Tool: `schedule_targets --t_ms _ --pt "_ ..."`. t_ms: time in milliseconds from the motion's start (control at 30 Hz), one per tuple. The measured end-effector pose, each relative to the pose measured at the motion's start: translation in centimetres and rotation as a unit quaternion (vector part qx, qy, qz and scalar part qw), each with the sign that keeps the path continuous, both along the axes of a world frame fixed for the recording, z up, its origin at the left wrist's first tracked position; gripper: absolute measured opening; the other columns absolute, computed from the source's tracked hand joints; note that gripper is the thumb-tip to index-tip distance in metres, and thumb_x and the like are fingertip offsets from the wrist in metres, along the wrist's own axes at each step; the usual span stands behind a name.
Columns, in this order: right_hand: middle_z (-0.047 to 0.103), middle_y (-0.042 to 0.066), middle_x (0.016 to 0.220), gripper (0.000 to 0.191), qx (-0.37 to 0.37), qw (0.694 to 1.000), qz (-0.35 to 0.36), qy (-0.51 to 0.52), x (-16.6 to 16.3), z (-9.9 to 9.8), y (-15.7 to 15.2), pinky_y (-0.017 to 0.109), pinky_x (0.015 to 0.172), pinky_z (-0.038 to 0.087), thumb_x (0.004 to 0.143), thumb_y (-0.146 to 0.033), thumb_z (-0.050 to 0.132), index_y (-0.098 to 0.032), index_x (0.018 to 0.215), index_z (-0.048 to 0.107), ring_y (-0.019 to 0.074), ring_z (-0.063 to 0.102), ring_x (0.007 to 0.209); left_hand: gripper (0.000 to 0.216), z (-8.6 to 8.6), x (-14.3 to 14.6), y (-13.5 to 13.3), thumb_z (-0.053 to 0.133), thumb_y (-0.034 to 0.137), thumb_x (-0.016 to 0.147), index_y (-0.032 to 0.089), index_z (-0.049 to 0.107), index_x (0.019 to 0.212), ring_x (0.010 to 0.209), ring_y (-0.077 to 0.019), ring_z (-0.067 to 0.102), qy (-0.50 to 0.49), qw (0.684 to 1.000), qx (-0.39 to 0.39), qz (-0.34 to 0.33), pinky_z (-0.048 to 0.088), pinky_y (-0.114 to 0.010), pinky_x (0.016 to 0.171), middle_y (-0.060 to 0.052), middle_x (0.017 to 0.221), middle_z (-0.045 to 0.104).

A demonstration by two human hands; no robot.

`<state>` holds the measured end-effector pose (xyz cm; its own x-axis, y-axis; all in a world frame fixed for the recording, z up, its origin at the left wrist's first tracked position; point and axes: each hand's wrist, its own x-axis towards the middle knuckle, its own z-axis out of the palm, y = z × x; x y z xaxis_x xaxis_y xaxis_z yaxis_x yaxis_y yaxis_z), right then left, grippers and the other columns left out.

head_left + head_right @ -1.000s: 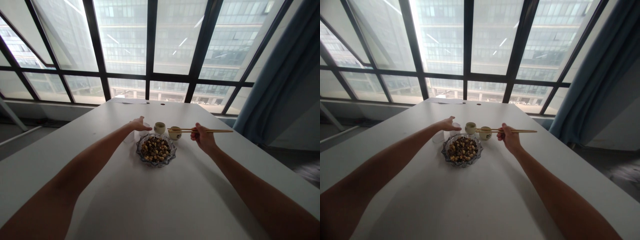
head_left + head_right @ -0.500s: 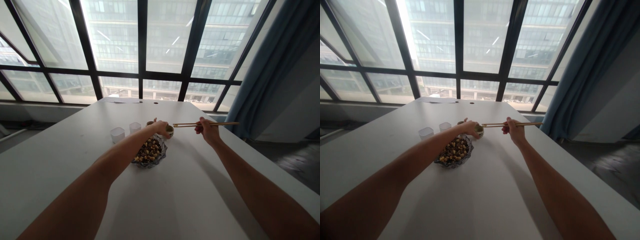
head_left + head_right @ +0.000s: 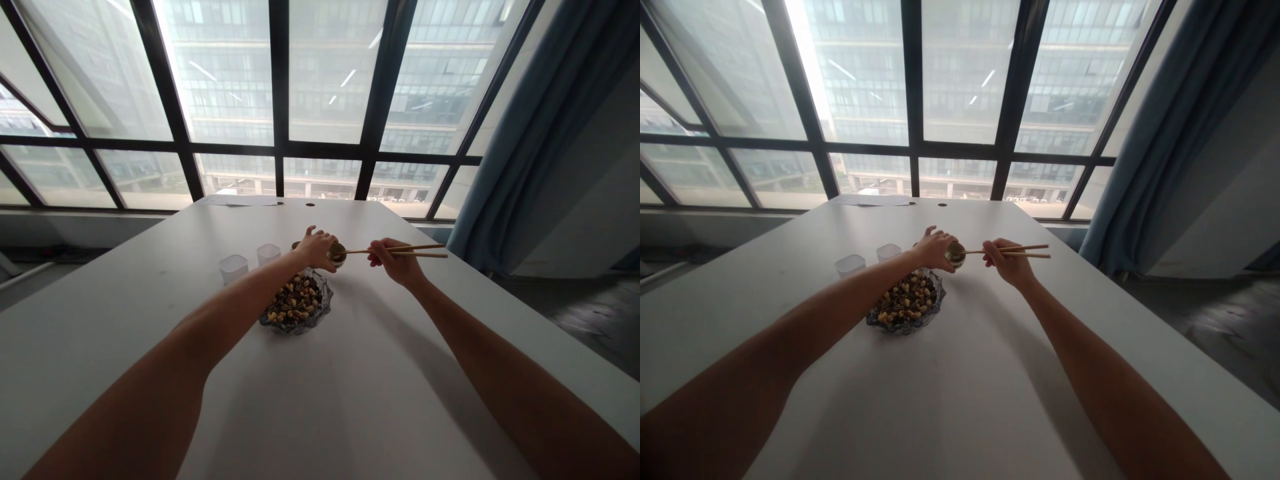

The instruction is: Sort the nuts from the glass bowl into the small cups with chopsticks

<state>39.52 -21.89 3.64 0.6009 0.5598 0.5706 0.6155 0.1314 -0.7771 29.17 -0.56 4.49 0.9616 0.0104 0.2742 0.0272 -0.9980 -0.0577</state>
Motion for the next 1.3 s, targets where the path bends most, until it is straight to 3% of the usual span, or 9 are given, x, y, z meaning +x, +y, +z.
schedule_targets --t_ms 100,267,367,467,600,767,900,1100,1300 --pt "0.068 0.004 0.058 0.053 -0.002 1.0 -0.021 -0.018 -0.4 0.1 0.2 0.023 0.044 0.048 0.08 -0.069 0.065 -0.017 0.07 0.068 0.0124 0.061 0.048 0.091 0.0 0.1 -0.1 0.073 0.069 0.06 0.014 0.057 0.13 0.12 -0.0345 0.055 0.029 0.999 -0.013 0.017 0.014 -0.052 0.116 -0.015 0.122 0.067" --pt "0.059 0.001 0.045 0.059 0.079 0.995 -0.064 0.018 -1.9 2.0 -0.2 0.021 0.036 0.039 0.083 -0.072 0.059 -0.017 0.06 0.063 0.0095 0.051 0.036 0.091 -0.1 0.7 -0.2 0.069 0.076 0.06 0.014 0.061 0.127 0.121 -0.0354 0.055 0.071 0.996 -0.026 0.053 0.017 -0.053 0.115 -0.016 0.12 0.069" --pt "0.054 0.001 0.039 0.063 0.093 0.993 -0.051 0.047 -3.1 3.0 -0.3 0.021 0.031 0.034 0.083 -0.074 0.056 -0.018 0.055 0.061 0.0088 0.045 0.031 0.089 0.0 1.0 -0.4 0.066 0.079 0.063 0.013 0.063 0.123 0.12 -0.0366 0.056 0.106 0.991 -0.039 0.077 0.019 -0.053 0.115 -0.017 0.119 0.069" --pt "0.052 0.001 0.037 0.064 0.076 0.995 -0.018 0.059 -4.4 3.5 -0.2 0.021 0.03 0.031 0.081 -0.076 0.057 -0.018 0.053 0.06 0.0086 0.043 0.029 0.09 0.3 0.7 -0.2 0.062 0.079 0.068 0.014 0.059 0.131 0.126 -0.0377 0.052 0.12 0.988 -0.049 0.086 0.018 -0.054 0.116 -0.018 0.127 0.066" --pt "0.053 0.001 0.037 0.065 0.018 0.998 0.032 0.05 -6.1 3.6 0.2 0.021 0.03 0.032 0.078 -0.078 0.058 -0.018 0.055 0.061 0.0087 0.043 0.029 0.087 1.1 -1.8 1.0 0.057 0.071 0.079 0.016 0.045 0.145 0.136 -0.0352 0.044 0.085 0.991 -0.058 0.083 0.011 -0.058 0.118 -0.018 0.14 0.058" --pt "0.058 0.002 0.044 0.063 -0.08 0.993 0.084 -0.011 -7.4 2.8 0.7 0.021 0.034 0.036 0.081 -0.077 0.055 -0.017 0.062 0.063 0.0094 0.048 0.034 0.063 1.7 -8.6 3.3 0.053 0.065 0.086 0.027 0.055 0.136 0.137 -0.0322 0.043 0.035 0.997 -0.055 0.048 0.003 -0.062 0.117 -0.008 0.142 0.058" --pt "0.06 0.003 0.049 0.062 -0.113 0.989 0.081 -0.059 -8.0 2.2 0.9 0.022 0.038 0.041 0.084 -0.075 0.052 -0.017 0.064 0.062 0.011 0.053 0.04 0.061 1.0 -12.9 4.8 0.058 0.06 0.085 0.025 0.057 0.135 0.142 -0.0323 0.036 0.034 0.997 -0.03 0.062 0.002 -0.062 0.118 -0.011 0.153 0.046" --pt "0.061 0.003 0.05 0.061 -0.12 0.987 0.085 -0.067 -8.4 2.2 1.1 0.022 0.039 0.041 0.085 -0.073 0.053 -0.018 0.063 0.061 0.0113 0.054 0.041 0.067 -0.5 -13.5 6.1 0.061 0.063 0.082 0.022 0.057 0.135 0.145 -0.0338 0.03 0.006 0.997 -0.018 0.079 0.001 -0.062 0.119 -0.014 0.157 0.039" --pt "0.063 0.003 0.051 0.056 -0.103 0.989 0.085 -0.061 -8.0 1.4 1.4 0.023 0.039 0.041 0.085 -0.07 0.057 -0.018 0.063 0.064 0.0121 0.055 0.042 0.058 -0.7 -12.9 6.8 0.064 0.058 0.083 0.026 0.06 0.13 0.144 -0.0322 0.033 -0.03 0.995 -0.026 0.094 0.001 -0.059 0.12 -0.011 0.156 0.042"
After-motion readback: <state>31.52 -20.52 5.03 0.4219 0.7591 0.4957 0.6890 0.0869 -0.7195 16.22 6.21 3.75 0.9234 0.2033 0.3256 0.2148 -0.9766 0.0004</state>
